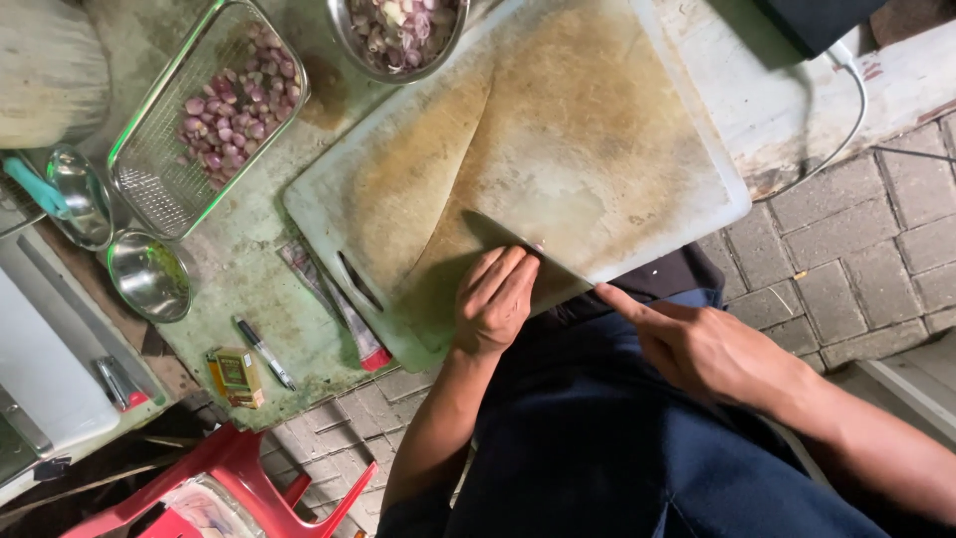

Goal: Slicing shallots on a cutting board and placing them into a bowl.

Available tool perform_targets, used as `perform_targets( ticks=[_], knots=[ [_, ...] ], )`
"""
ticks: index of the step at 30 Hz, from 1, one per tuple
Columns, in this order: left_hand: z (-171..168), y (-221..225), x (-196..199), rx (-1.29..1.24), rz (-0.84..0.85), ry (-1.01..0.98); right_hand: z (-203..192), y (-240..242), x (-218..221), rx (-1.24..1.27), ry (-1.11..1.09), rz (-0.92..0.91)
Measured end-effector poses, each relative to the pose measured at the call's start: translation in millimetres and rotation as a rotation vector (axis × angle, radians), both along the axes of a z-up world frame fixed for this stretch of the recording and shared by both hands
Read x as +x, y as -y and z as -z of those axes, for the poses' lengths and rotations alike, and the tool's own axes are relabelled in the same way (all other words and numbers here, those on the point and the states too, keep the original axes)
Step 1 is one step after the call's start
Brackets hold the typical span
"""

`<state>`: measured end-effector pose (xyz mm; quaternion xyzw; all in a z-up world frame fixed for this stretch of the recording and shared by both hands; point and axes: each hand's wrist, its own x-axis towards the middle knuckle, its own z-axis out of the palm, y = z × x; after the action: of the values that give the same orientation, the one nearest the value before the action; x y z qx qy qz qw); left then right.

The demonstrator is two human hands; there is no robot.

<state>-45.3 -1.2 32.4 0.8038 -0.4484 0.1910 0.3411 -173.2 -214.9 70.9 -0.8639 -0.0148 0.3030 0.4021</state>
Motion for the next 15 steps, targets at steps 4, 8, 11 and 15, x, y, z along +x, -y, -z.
perform_targets(
  ticks=[4, 8, 11, 15],
  knots=[
    [1, -1, -2, -0.005, 0.003, 0.009, 0, -3, -12, 0.006, -0.016, 0.022],
    [11, -4, -4, -0.037, -0.018, -0.022, 1, 16, -54, -0.064, -0.098, 0.043],
    [9, -4, -4, -0.031, -0.018, -0.015, 5, 32, -80, -0.050, -0.129, 0.087],
    [7, -3, -2, -0.030, -0.014, 0.016, -2, 40, -92, -0.017, -0.085, 0.139]
  ],
)
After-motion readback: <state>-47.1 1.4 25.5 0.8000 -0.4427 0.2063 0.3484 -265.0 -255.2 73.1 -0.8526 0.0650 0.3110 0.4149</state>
